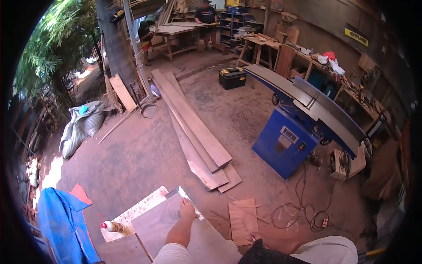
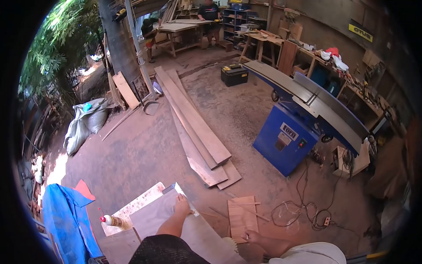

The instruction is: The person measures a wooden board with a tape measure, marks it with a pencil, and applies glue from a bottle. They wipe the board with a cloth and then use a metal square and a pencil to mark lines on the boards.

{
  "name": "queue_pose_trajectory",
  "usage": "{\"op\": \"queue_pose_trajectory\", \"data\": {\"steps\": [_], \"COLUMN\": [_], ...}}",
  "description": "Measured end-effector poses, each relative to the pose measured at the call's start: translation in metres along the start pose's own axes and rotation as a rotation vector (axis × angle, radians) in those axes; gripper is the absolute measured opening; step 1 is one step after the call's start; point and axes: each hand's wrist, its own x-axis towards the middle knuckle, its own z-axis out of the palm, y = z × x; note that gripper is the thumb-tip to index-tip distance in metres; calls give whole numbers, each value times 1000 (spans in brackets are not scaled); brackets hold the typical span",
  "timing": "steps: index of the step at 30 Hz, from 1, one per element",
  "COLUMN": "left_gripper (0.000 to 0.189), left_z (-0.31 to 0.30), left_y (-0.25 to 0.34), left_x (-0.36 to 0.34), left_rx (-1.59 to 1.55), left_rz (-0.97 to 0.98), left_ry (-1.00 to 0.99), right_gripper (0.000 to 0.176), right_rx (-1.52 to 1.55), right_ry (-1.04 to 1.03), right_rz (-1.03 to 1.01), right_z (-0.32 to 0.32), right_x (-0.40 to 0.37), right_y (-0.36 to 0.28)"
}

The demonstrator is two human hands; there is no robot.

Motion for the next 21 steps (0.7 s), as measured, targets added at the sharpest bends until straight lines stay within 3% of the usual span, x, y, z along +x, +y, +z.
{"op": "queue_pose_trajectory", "data": {"steps": [4,6,8,12,14,18,21], "left_gripper": [127,127,128,128,128,127,125], "left_z": [6,5,0,-10,-10,-12,-13], "left_y": [-2,0,1,5,6,6,8], "left_x": [4,4,1,-7,-8,-13,-14], "left_rx": [5,13,-6,-44,-53,-64,-92], "left_rz": [1,-22,-27,-54,-60,-58,-79], "left_ry": [-1,-17,-17,-50,-49,-40,-57], "right_gripper": [37,36,35,38,37,34,32], "right_rx": [197,108,-231,-202,-269,-123,-231], "right_ry": [-34,-83,0,-20,8,-31,-60], "right_rz": [132,190,25,105,-155,57,146], "right_z": [17,-9,-26,-54,-55,-67,-70], "right_x": [-11,-37,-54,-66,-57,-48,-40], "right_y": [137,125,118,93,110,39,10]}}
